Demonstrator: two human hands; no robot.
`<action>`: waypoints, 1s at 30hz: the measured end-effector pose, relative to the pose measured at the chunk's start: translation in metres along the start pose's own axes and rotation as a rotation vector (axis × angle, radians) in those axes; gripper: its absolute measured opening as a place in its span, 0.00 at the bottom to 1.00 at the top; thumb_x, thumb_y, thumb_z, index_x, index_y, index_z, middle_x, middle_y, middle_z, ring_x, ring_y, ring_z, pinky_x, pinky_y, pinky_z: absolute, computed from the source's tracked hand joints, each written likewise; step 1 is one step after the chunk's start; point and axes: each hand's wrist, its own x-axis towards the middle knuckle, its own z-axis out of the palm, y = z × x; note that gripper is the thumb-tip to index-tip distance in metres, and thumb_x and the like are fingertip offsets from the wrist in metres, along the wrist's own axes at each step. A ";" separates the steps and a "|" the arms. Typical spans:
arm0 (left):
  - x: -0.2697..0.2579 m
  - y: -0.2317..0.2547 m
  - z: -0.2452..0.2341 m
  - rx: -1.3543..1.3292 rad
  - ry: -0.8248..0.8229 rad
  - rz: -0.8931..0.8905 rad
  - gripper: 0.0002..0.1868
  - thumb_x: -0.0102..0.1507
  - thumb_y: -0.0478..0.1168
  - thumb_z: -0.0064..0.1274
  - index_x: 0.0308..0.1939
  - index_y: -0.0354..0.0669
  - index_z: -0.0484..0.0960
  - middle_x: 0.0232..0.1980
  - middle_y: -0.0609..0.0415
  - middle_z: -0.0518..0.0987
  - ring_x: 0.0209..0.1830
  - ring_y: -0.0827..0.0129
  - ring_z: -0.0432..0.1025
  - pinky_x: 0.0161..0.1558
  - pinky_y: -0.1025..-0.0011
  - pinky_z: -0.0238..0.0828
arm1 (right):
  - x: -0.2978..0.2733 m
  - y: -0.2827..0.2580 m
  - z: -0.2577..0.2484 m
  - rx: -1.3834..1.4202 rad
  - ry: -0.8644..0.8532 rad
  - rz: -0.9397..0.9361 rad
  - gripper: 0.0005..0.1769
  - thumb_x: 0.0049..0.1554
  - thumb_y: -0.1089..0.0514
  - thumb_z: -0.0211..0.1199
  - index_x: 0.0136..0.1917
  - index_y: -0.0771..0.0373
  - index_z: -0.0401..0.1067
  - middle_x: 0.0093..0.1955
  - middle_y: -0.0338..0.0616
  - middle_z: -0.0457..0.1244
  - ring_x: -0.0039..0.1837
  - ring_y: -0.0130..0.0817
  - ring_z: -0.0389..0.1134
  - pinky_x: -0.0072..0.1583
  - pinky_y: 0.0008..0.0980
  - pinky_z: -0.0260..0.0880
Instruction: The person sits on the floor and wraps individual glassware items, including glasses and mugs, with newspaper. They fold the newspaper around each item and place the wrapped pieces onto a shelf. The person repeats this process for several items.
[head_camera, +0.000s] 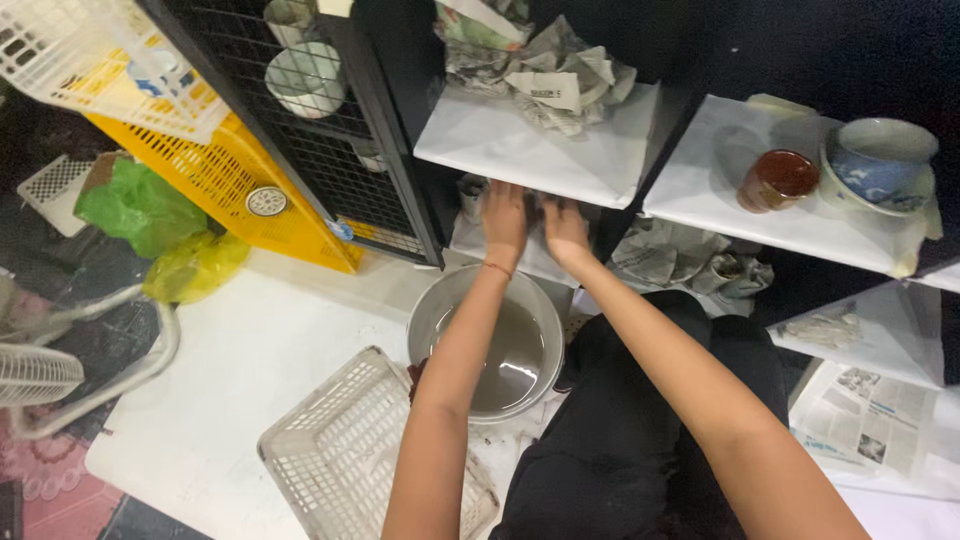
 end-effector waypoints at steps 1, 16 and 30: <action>-0.002 0.006 -0.009 -0.030 0.039 -0.004 0.20 0.59 0.36 0.50 0.55 0.36 0.78 0.58 0.41 0.76 0.59 0.48 0.70 0.55 0.55 0.69 | 0.002 -0.002 -0.002 0.054 0.005 -0.006 0.34 0.68 0.40 0.54 0.75 0.67 0.57 0.62 0.67 0.65 0.64 0.62 0.65 0.63 0.47 0.64; -0.068 0.068 -0.134 -0.521 -0.015 -0.137 0.14 0.56 0.28 0.58 0.43 0.37 0.72 0.52 0.42 0.74 0.59 0.45 0.69 0.59 0.54 0.66 | -0.078 -0.046 -0.072 0.104 -0.161 -0.394 0.33 0.59 0.58 0.48 0.78 0.60 0.62 0.80 0.53 0.54 0.82 0.52 0.52 0.79 0.45 0.51; -0.068 0.106 -0.375 -0.508 -0.360 0.023 0.18 0.53 0.39 0.69 0.39 0.39 0.76 0.57 0.48 0.79 0.47 0.58 0.77 0.47 0.64 0.74 | -0.189 -0.056 -0.169 -0.270 -0.254 -0.619 0.41 0.38 0.48 0.79 0.61 0.62 0.68 0.61 0.48 0.66 0.61 0.49 0.70 0.58 0.44 0.71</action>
